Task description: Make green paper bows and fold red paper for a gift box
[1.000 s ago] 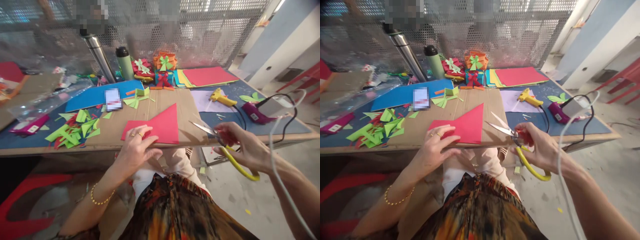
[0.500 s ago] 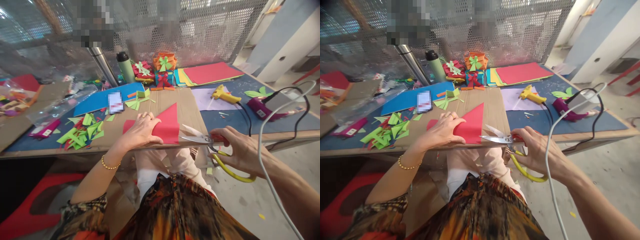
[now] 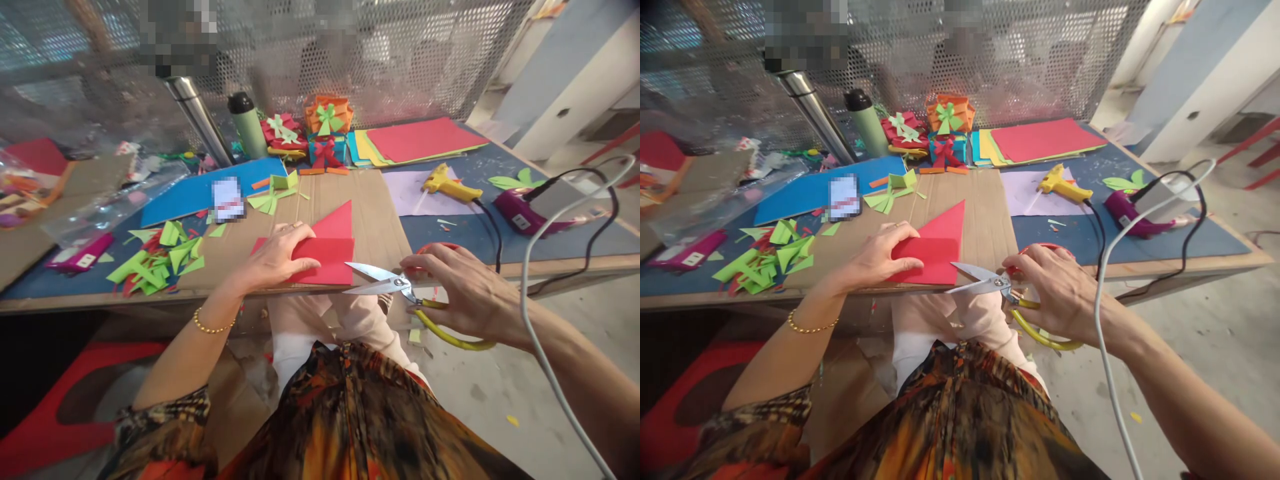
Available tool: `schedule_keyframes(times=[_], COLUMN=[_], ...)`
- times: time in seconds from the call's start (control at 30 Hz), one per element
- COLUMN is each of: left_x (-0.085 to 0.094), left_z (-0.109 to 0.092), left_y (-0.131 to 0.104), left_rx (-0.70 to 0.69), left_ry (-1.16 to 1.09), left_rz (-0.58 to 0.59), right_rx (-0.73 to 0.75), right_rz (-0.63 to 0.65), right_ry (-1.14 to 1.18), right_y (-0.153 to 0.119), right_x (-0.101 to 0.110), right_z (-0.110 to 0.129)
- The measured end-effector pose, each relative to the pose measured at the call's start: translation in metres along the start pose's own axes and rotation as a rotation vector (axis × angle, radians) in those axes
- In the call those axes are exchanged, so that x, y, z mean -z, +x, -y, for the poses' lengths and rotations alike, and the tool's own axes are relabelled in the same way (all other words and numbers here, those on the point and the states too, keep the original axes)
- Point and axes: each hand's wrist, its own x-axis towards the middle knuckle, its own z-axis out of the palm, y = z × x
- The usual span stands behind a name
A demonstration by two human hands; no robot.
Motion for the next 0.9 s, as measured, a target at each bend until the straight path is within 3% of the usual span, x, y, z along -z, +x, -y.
schedule_keyframes(times=[0.23, 0.4, 0.63, 0.77, 0.9], left_x=[-0.004, -0.007, -0.010, -0.024, -0.038], left_z=[0.005, 0.007, -0.011, -0.010, -0.001], left_y=[-0.006, -0.004, 0.007, 0.015, 0.018], left_rx=[0.024, 0.012, -0.193, -0.316, -0.354], left_ry=[-0.062, -0.014, 0.286, 0.318, 0.268], left_rz=[-0.008, -0.056, -0.150, -0.060, 0.056], right_rx=[-0.030, -0.017, 0.041, 0.057, 0.084], right_rz=[-0.073, 0.053, 0.090, 0.027, -0.018], right_ry=[0.008, 0.035, 0.070, 0.001, 0.013], right_y=[-0.002, 0.005, 0.012, 0.007, -0.004], right_x=[0.009, 0.003, 0.004, 0.003, -0.001], right_z=[-0.011, -0.006, 0.009, 0.018, 0.025])
